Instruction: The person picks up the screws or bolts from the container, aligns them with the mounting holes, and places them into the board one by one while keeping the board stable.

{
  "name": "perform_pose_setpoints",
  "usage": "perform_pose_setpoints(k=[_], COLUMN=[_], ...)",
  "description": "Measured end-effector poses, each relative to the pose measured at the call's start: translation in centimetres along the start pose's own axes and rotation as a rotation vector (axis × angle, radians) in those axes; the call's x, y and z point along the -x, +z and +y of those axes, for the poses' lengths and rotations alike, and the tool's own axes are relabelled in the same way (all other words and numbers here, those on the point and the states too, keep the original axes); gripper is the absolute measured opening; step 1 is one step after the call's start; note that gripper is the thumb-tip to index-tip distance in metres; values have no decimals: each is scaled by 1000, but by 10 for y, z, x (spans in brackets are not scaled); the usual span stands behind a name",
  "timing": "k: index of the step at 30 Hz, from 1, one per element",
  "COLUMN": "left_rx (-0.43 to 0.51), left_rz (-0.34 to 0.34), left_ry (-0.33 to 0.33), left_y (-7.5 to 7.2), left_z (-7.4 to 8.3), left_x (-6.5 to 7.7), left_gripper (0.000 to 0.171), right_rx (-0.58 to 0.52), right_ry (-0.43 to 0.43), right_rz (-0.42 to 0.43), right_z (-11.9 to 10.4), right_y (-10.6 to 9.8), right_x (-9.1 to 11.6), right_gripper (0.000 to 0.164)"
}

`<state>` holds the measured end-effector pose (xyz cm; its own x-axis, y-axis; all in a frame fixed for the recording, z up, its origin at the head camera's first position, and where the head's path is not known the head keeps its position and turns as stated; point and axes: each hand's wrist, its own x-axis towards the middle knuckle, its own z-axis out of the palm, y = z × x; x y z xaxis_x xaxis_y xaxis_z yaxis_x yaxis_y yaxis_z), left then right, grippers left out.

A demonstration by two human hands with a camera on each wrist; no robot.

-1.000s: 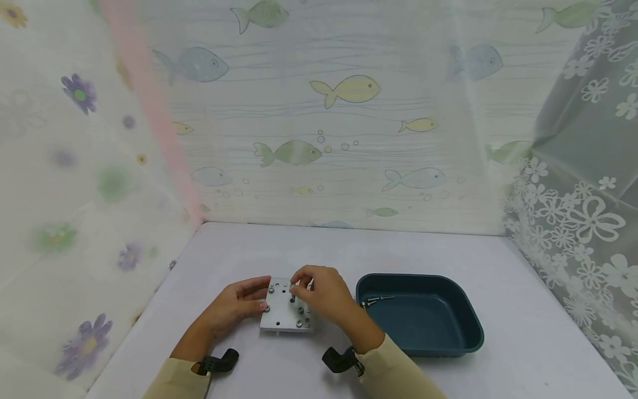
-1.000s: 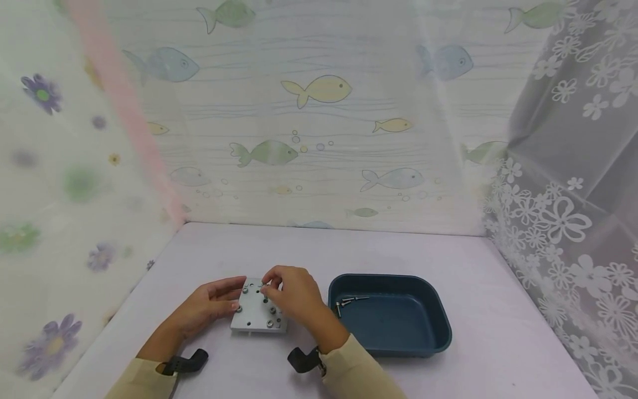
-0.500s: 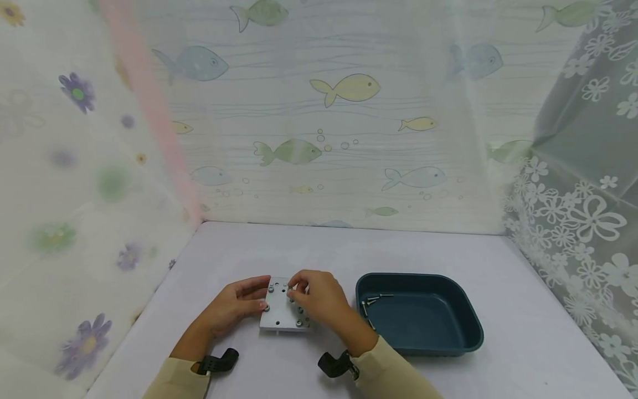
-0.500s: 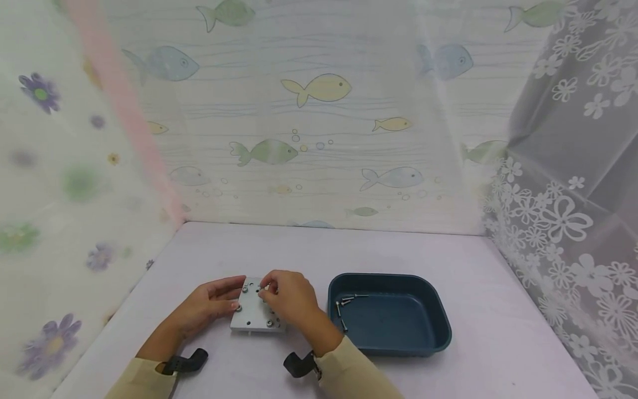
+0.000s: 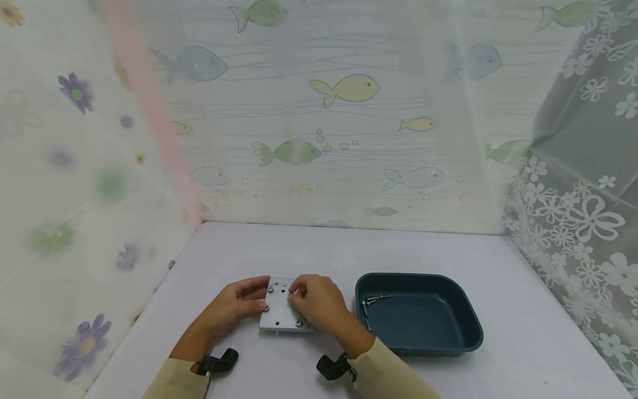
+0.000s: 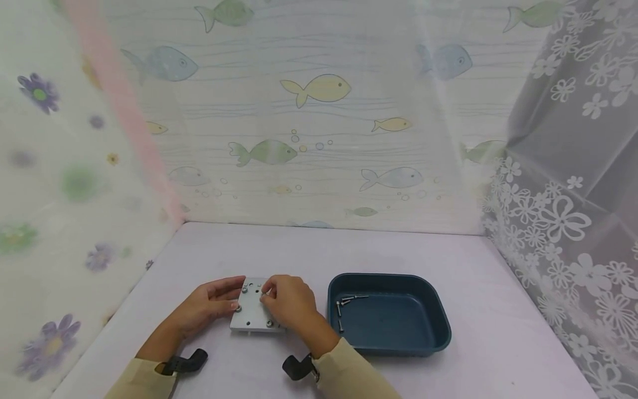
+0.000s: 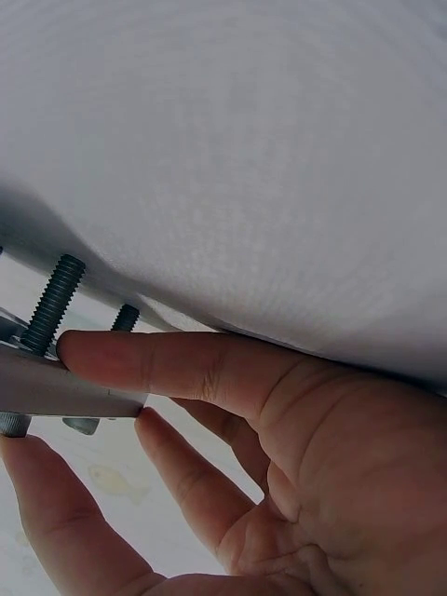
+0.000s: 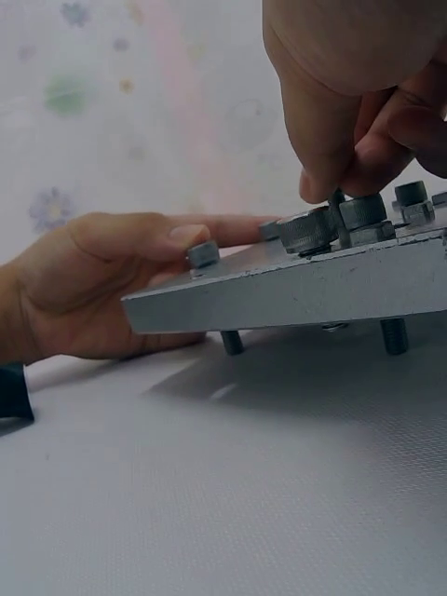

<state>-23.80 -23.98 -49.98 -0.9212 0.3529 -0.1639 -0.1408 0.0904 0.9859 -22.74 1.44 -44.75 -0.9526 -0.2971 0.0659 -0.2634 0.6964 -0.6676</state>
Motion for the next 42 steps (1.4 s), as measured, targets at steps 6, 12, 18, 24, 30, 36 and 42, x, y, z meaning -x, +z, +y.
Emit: perform_pose_setpoints(k=[6, 12, 18, 24, 30, 36, 42], left_rx=[-6, 4, 5, 14, 8, -4, -7], left_rz=[5, 11, 14, 23, 25, 19, 21], left_ry=[-5, -11, -7, -11, -12, -8, -11], left_y=[1, 1, 2, 3, 6, 6, 4], left_z=[1, 1, 2, 3, 4, 4, 2], left_x=[1, 1, 2, 3, 3, 3, 2], left_gripper=[79, 79, 79, 80, 78, 78, 79], right_rx=[-6, -15, -4, 14, -11, -31, -34], right_ry=[-1, 2, -4, -15, -28, -43, -70], right_rz=[-3, -14, -16, -12, 0, 10, 16], right_z=[3, 4, 5, 5, 1, -7, -12], right_y=[3, 4, 4, 3, -11, -33, -57], right_x=[1, 1, 0, 0, 2, 6, 10], right_gripper=[9, 8, 7, 9, 13, 15, 16])
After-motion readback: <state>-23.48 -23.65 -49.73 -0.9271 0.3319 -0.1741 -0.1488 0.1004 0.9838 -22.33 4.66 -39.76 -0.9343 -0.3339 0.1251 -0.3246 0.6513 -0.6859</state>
